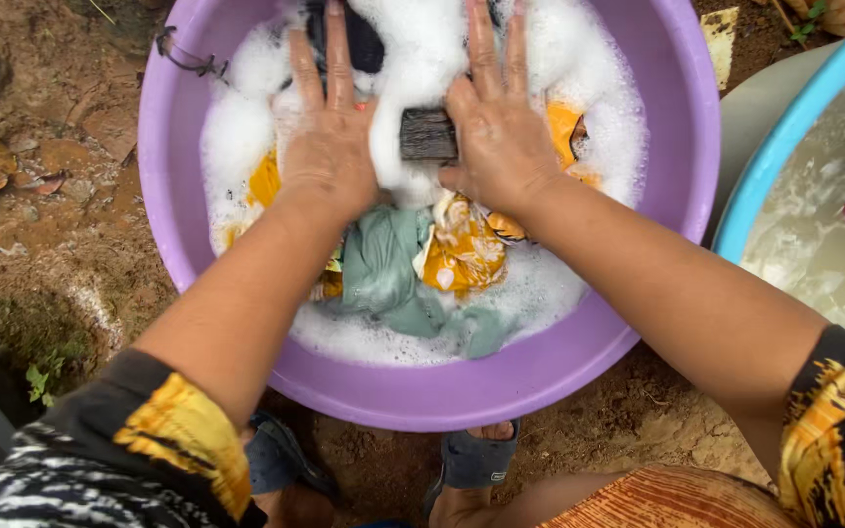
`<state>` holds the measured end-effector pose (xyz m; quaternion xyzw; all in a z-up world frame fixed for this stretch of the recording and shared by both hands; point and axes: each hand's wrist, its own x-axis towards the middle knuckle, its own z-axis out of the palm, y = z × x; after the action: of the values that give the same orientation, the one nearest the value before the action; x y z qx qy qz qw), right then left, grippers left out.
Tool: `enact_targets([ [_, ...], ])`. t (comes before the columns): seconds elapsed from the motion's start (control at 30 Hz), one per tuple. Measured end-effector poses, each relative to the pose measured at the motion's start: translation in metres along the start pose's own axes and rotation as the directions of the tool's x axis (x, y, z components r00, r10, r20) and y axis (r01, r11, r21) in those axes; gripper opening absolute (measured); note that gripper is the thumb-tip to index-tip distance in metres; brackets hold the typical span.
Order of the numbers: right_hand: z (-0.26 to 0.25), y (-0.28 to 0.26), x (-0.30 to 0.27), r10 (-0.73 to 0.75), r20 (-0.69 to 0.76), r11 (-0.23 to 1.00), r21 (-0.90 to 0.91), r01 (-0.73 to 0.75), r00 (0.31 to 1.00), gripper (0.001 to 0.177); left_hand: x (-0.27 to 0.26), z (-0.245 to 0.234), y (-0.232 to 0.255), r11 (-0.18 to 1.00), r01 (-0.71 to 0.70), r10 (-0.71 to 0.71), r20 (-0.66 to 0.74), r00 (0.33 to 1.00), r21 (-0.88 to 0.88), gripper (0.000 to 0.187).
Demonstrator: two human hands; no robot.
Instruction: The person washes clothes by hand in a purple basin using detergent and a brush, then rinses them in a separate blue bucket.
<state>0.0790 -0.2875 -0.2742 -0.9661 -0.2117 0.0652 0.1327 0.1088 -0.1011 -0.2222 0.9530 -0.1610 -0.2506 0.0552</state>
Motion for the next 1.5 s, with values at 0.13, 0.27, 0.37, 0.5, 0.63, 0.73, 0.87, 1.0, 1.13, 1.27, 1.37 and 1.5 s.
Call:
enact_targets([
  [0.13,0.043,0.012,0.007,0.038,0.173,0.999,-0.012,-0.036,0.984,0.061,0.021,0.018,-0.002,0.999,0.028,-0.029,0.07,0.997,0.015,0.109],
  [0.27,0.065,0.026,0.03,0.118,0.461,0.993,-0.07,-0.096,0.88,0.05,0.049,0.03,-0.016,0.999,0.045,-0.046,0.102,0.994,0.01,0.095],
  [0.37,0.069,0.048,0.03,0.175,0.566,0.985,-0.103,-0.142,0.806,0.043,0.059,0.043,-0.022,0.999,0.041,-0.04,0.108,0.993,-0.008,0.085],
  [0.5,0.069,0.06,0.05,0.196,0.608,0.981,-0.131,-0.146,0.769,0.034,0.067,0.046,-0.028,0.998,0.036,-0.032,0.076,0.997,-0.049,0.072],
  [0.63,0.04,0.056,0.058,0.16,0.581,0.981,-0.002,-0.195,0.798,0.026,0.059,0.03,-0.028,0.98,-0.002,-0.018,-0.097,0.995,-0.199,0.059],
  [0.73,0.0,0.038,0.029,0.322,0.301,0.607,0.662,-0.44,0.898,0.036,0.022,0.012,-0.02,0.936,-0.041,-0.04,-0.224,0.974,-0.348,0.05],
  [0.87,-0.049,0.01,-0.009,0.347,0.443,0.494,0.663,-0.563,0.827,0.043,-0.041,-0.004,-0.002,0.917,0.119,-0.087,0.1,0.991,-0.38,0.043],
  [1.0,-0.078,-0.021,-0.057,0.401,0.624,0.494,0.469,-0.732,0.67,0.059,-0.105,0.006,-0.001,0.882,-0.153,0.109,-0.122,0.986,-0.445,0.034],
  [1.13,-0.1,-0.042,-0.095,0.363,0.625,0.573,0.436,-0.694,0.692,0.075,-0.149,0.012,0.001,0.893,-0.325,0.347,0.014,0.938,-0.312,0.04],
  [1.27,-0.113,-0.052,-0.109,0.384,0.798,0.548,0.208,-0.81,0.465,0.057,-0.168,0.006,0.005,0.981,-0.109,0.176,0.508,0.843,-0.158,0.049],
  [1.37,-0.101,-0.046,-0.111,0.391,0.485,0.873,0.074,-0.482,0.782,0.049,-0.148,0.011,0.006,0.987,-0.151,0.141,0.156,0.978,0.059,0.08],
  [1.5,-0.051,-0.023,-0.082,0.221,0.045,0.964,0.142,-0.225,0.974,0.065,-0.095,0.025,0.014,0.991,-0.128,0.126,-0.04,0.991,-0.04,0.119],
])
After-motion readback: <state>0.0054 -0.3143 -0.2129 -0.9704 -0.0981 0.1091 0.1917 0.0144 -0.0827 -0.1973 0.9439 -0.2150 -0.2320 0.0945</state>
